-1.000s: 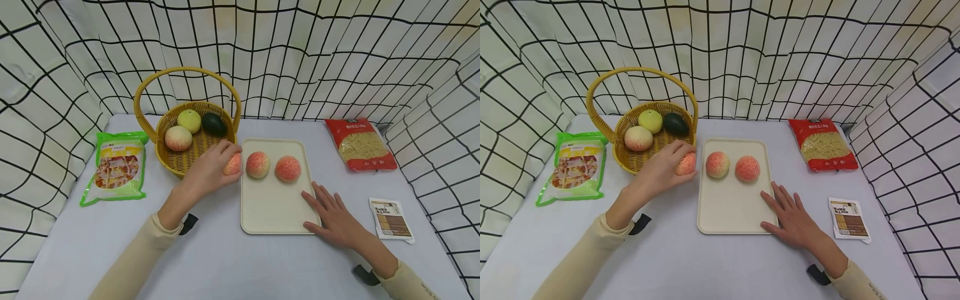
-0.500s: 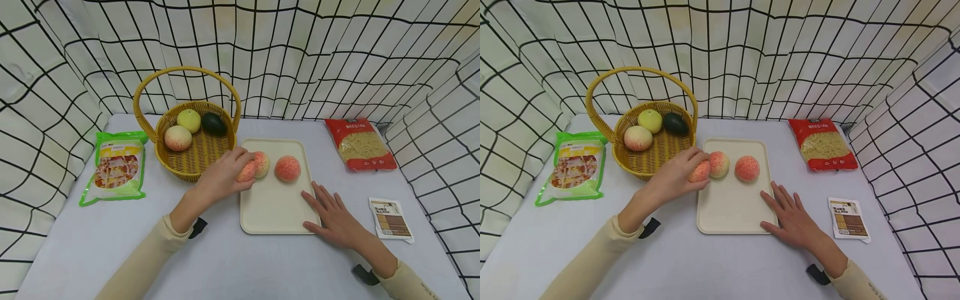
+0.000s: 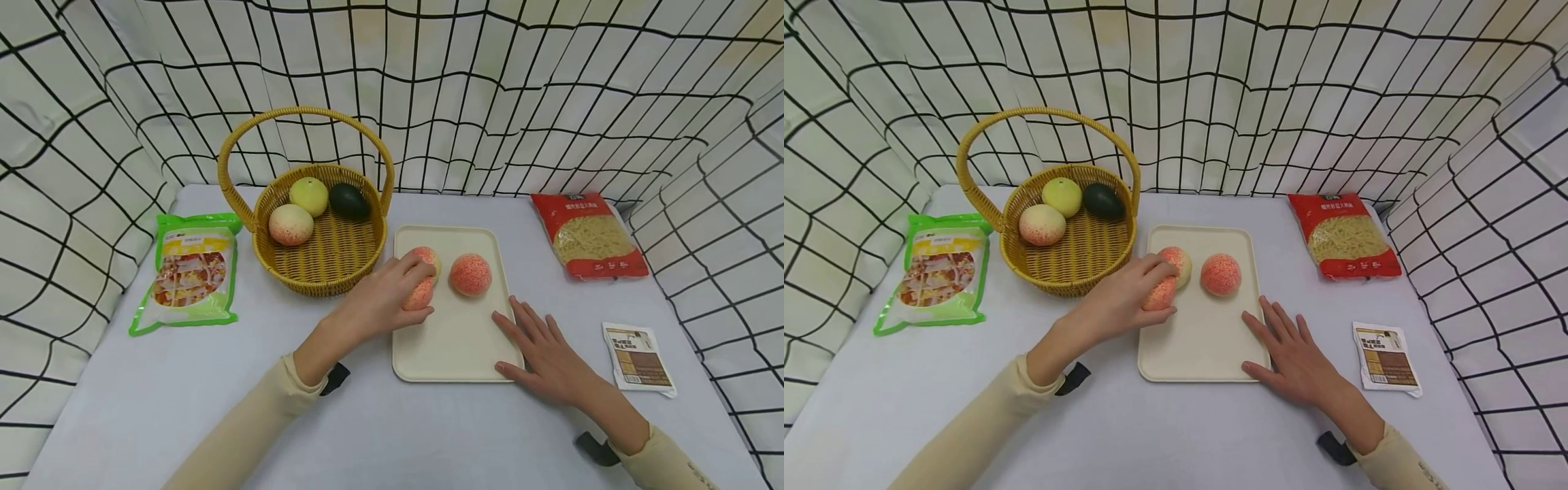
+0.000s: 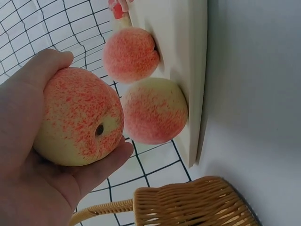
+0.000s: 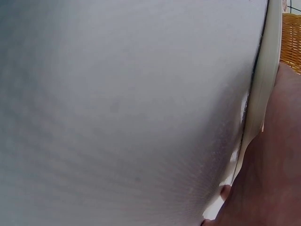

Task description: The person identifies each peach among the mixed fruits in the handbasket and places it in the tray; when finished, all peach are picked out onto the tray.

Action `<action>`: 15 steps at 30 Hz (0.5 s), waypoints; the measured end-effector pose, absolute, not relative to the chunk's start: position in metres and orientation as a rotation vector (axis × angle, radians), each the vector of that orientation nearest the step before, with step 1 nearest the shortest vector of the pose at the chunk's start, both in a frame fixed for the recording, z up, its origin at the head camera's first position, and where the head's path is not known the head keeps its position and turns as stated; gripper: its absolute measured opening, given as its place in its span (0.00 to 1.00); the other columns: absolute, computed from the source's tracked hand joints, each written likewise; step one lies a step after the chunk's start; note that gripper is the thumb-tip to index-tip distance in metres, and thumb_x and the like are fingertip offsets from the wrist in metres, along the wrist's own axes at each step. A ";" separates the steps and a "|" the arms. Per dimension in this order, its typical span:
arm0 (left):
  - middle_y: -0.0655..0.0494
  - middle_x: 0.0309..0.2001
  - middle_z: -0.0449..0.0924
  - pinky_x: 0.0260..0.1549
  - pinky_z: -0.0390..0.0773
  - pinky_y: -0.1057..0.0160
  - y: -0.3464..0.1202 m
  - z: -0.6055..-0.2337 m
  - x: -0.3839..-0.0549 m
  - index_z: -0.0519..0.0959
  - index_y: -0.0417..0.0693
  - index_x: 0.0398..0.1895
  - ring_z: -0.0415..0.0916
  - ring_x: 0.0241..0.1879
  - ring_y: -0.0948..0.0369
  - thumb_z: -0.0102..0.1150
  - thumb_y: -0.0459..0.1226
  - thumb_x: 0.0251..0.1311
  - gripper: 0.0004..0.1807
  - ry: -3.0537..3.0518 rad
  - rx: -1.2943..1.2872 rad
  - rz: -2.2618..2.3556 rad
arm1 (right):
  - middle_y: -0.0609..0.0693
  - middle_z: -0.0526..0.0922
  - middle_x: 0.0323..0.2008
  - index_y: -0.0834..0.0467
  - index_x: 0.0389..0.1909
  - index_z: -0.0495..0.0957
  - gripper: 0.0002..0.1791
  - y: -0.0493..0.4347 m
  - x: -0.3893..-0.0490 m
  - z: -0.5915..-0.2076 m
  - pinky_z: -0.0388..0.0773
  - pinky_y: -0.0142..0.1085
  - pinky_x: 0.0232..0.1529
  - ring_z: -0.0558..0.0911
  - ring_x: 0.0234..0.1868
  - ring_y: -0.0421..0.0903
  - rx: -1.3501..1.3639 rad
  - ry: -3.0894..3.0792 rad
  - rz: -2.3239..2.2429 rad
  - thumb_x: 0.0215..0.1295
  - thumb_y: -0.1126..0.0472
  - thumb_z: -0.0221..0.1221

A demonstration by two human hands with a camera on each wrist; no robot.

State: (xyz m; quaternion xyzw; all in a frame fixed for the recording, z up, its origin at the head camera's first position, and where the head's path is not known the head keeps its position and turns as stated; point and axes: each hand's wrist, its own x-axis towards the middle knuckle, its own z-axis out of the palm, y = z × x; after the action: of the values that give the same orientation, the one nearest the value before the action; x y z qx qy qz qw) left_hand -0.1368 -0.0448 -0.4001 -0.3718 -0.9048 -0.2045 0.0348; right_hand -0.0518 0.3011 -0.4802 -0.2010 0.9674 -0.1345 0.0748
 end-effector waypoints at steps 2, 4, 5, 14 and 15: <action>0.55 0.60 0.77 0.40 0.86 0.55 -0.043 -0.402 -0.136 0.77 0.53 0.65 0.81 0.50 0.52 0.72 0.50 0.66 0.28 -2.779 -1.148 -0.604 | 0.54 0.43 0.89 0.39 0.86 0.52 0.48 0.301 -0.052 -0.480 0.49 0.75 0.78 0.49 0.87 0.63 -0.606 2.904 -0.402 0.70 0.34 0.62; 0.55 0.59 0.76 0.37 0.84 0.56 -0.041 -0.403 -0.135 0.77 0.54 0.65 0.81 0.49 0.52 0.72 0.51 0.66 0.28 -2.769 -1.150 -0.575 | 0.54 0.43 0.88 0.39 0.86 0.52 0.48 0.301 -0.051 -0.480 0.49 0.75 0.78 0.49 0.87 0.63 -0.608 2.907 -0.401 0.70 0.34 0.62; 0.55 0.59 0.77 0.36 0.84 0.57 -0.041 -0.403 -0.135 0.77 0.54 0.65 0.81 0.47 0.53 0.72 0.51 0.66 0.28 -2.763 -1.153 -0.560 | 0.55 0.44 0.88 0.39 0.86 0.52 0.49 0.301 -0.051 -0.480 0.49 0.75 0.78 0.49 0.87 0.63 -0.607 2.907 -0.402 0.70 0.34 0.62; 0.53 0.57 0.79 0.44 0.84 0.58 -0.036 -0.409 -0.133 0.78 0.53 0.64 0.81 0.48 0.55 0.73 0.50 0.65 0.28 -2.769 -1.181 -0.579 | 0.54 0.43 0.88 0.38 0.86 0.52 0.49 0.301 -0.052 -0.480 0.49 0.75 0.78 0.49 0.87 0.63 -0.597 2.902 -0.393 0.70 0.33 0.62; 0.53 0.58 0.78 0.44 0.84 0.58 -0.035 -0.410 -0.133 0.78 0.52 0.64 0.81 0.48 0.55 0.73 0.50 0.65 0.27 -2.773 -1.182 -0.585 | 0.54 0.43 0.89 0.38 0.86 0.52 0.49 0.301 -0.052 -0.480 0.49 0.75 0.78 0.49 0.87 0.63 -0.595 2.900 -0.394 0.70 0.33 0.61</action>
State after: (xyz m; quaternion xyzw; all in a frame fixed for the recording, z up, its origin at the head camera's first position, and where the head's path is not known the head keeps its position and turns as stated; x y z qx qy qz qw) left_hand -0.1328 -0.0353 -0.4099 -0.3847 -0.9025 -0.1904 0.0355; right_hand -0.0519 0.3006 -0.4802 -0.1987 0.9681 -0.1315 0.0775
